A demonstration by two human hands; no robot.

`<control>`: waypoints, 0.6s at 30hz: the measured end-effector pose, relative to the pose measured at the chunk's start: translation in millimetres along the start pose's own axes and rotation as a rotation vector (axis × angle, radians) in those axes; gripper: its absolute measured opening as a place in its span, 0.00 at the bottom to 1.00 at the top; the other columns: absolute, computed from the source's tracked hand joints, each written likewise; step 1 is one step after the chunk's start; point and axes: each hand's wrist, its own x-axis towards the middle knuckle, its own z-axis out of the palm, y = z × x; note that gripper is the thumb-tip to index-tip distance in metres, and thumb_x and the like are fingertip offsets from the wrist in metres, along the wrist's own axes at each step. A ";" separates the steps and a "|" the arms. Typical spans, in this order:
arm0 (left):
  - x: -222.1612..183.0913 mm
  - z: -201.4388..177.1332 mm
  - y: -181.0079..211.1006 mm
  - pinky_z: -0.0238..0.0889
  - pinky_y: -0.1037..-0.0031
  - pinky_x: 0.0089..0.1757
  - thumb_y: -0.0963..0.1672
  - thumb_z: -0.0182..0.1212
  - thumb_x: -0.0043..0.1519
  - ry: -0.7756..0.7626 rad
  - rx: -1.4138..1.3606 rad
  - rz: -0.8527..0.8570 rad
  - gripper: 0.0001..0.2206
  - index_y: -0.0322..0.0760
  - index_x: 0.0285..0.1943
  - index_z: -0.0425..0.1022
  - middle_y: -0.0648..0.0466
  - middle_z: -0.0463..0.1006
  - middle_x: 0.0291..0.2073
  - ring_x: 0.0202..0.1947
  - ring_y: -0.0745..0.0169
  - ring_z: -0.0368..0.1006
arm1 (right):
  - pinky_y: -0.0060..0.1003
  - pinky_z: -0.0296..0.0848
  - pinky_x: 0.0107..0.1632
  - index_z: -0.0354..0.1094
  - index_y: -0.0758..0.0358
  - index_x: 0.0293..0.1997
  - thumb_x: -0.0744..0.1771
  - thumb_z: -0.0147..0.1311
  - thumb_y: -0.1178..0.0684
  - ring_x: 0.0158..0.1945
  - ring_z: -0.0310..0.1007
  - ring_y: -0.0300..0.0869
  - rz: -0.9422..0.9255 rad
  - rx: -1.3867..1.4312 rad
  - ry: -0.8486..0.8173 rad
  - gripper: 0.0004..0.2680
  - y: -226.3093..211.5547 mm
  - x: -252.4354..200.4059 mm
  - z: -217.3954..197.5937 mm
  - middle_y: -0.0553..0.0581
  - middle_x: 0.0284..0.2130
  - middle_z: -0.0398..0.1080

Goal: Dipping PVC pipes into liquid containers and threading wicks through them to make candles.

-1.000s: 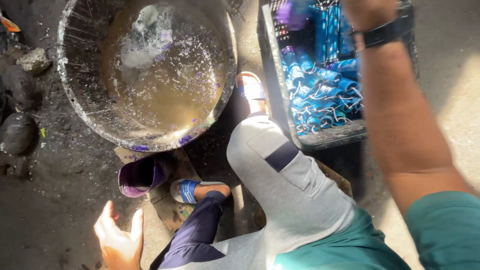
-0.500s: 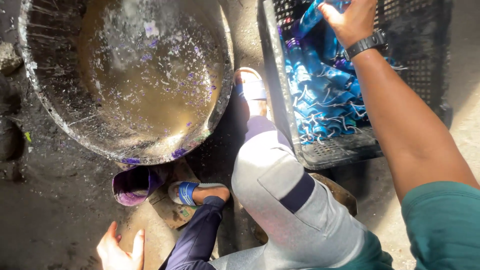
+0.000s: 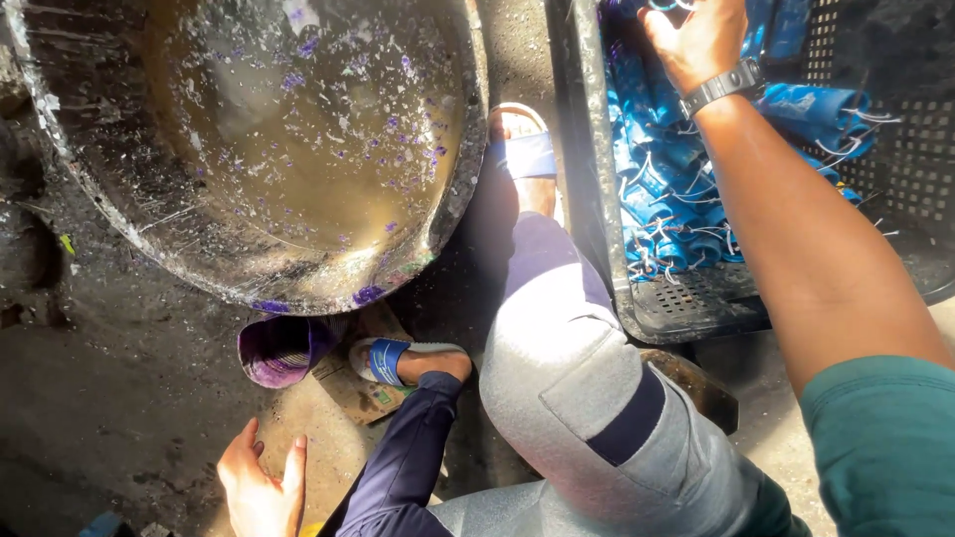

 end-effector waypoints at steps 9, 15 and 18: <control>3.1 4.8 -1.5 0.60 0.56 0.38 0.54 0.50 0.46 0.006 0.036 0.027 0.31 0.39 0.59 0.59 0.45 0.58 0.53 0.47 0.54 0.64 | 0.40 0.66 0.27 0.61 0.60 0.44 0.57 0.64 0.57 0.38 0.63 0.48 -0.368 -0.184 -0.365 0.16 -38.3 -19.9 -36.0 0.58 0.41 0.61; 9.2 15.2 -13.4 0.61 0.57 0.36 0.52 0.53 0.47 0.064 0.040 0.093 0.29 0.37 0.58 0.62 0.44 0.61 0.51 0.44 0.53 0.66 | 0.39 0.68 0.33 0.63 0.58 0.46 0.59 0.58 0.49 0.40 0.65 0.48 -0.559 -0.238 -0.597 0.15 -37.8 -11.4 -51.3 0.58 0.41 0.64; 13.8 13.7 -9.8 0.61 0.56 0.36 0.52 0.53 0.47 0.046 0.035 0.096 0.30 0.35 0.58 0.62 0.42 0.61 0.51 0.44 0.51 0.66 | 0.42 0.64 0.36 0.67 0.60 0.47 0.63 0.52 0.45 0.42 0.66 0.49 -0.475 -0.187 -0.580 0.13 -18.1 0.9 -60.3 0.57 0.41 0.68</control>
